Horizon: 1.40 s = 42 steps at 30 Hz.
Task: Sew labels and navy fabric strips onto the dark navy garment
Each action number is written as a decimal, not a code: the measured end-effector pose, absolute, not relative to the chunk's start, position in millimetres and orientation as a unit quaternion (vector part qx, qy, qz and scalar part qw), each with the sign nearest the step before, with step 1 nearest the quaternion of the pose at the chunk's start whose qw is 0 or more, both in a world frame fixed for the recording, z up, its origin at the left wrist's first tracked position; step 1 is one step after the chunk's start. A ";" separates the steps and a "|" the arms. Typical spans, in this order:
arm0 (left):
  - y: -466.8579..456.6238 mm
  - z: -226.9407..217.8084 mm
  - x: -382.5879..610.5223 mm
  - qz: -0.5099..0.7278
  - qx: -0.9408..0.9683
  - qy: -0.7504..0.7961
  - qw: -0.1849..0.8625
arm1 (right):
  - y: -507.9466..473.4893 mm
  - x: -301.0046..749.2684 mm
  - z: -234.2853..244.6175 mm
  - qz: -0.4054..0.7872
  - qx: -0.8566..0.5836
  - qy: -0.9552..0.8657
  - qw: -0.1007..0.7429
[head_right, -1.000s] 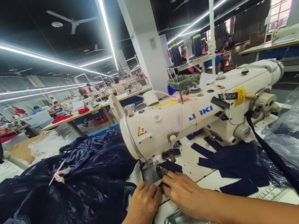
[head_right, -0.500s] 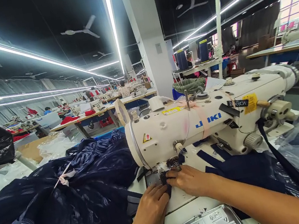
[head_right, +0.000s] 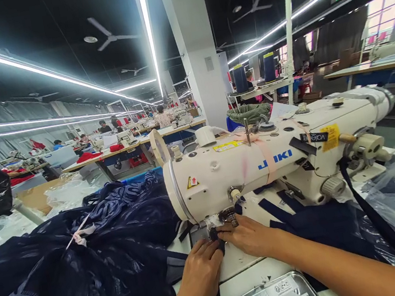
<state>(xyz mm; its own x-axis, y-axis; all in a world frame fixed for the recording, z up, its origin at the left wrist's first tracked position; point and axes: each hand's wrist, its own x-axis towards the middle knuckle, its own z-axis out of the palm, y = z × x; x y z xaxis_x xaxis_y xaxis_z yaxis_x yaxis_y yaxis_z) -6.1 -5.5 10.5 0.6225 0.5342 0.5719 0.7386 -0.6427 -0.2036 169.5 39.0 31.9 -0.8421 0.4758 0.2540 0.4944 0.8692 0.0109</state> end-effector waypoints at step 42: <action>-2.0 41.1 -31.2 -0.248 -0.840 -0.460 0.148 | 22.7 164.6 30.0 0.015 -0.300 -0.938 0.173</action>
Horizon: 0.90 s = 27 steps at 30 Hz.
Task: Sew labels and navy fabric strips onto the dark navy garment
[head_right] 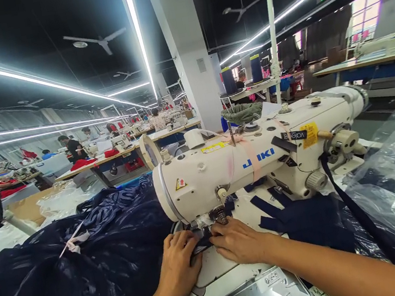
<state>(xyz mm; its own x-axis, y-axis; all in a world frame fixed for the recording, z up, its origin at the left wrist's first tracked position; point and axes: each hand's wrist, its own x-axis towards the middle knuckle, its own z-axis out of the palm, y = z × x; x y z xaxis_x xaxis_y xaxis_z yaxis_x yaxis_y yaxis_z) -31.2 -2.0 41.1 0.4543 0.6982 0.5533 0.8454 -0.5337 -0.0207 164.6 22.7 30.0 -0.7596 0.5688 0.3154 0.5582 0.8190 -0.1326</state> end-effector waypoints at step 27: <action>-4.8 28.5 -33.7 -0.176 -0.899 -0.377 0.135 | 29.3 168.7 26.4 -0.059 -0.237 -0.949 0.199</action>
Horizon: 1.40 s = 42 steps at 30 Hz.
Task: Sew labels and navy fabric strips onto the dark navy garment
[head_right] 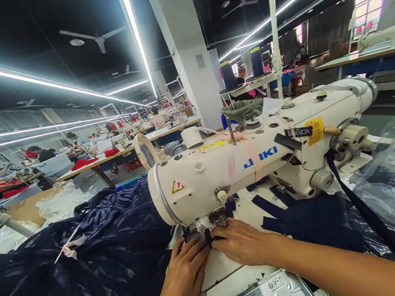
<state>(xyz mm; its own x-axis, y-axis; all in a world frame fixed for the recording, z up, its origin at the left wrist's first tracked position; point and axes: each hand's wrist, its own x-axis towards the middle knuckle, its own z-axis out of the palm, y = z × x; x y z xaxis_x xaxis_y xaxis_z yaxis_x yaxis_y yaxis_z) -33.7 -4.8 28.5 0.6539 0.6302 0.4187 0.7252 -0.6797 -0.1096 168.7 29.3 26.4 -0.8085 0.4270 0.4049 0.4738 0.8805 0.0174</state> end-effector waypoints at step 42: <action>-8.7 34.8 -19.5 -0.073 -0.787 -0.567 0.233 | 34.0 158.9 18.5 -0.095 -0.386 -0.905 0.154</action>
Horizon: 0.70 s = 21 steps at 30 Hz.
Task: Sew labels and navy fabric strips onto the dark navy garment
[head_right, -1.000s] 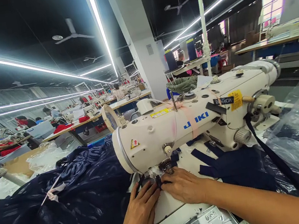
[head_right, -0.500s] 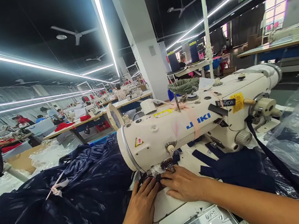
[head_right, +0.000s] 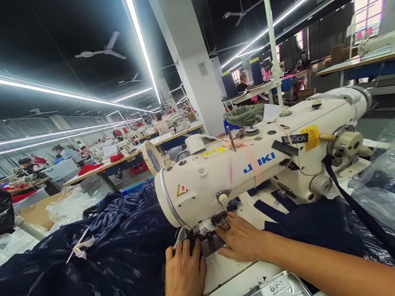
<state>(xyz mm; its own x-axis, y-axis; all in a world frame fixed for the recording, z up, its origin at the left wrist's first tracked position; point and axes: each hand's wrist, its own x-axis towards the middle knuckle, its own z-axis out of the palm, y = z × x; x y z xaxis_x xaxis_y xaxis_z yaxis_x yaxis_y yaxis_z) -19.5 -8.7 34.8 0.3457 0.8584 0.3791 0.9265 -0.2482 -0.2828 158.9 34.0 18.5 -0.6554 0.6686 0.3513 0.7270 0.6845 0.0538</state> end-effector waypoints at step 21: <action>11.3 48.6 -17.8 -0.027 -0.825 -0.539 0.167 | 30.1 178.2 31.8 -0.149 -0.226 -0.956 0.112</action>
<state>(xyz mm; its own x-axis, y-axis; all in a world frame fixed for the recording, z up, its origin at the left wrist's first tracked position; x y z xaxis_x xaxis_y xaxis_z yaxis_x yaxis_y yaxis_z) -17.8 11.3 48.6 0.4174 0.8804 0.2253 0.8985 -0.3628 -0.2470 178.2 30.1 31.8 -0.8727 0.3985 0.2822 0.4656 0.8532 0.2350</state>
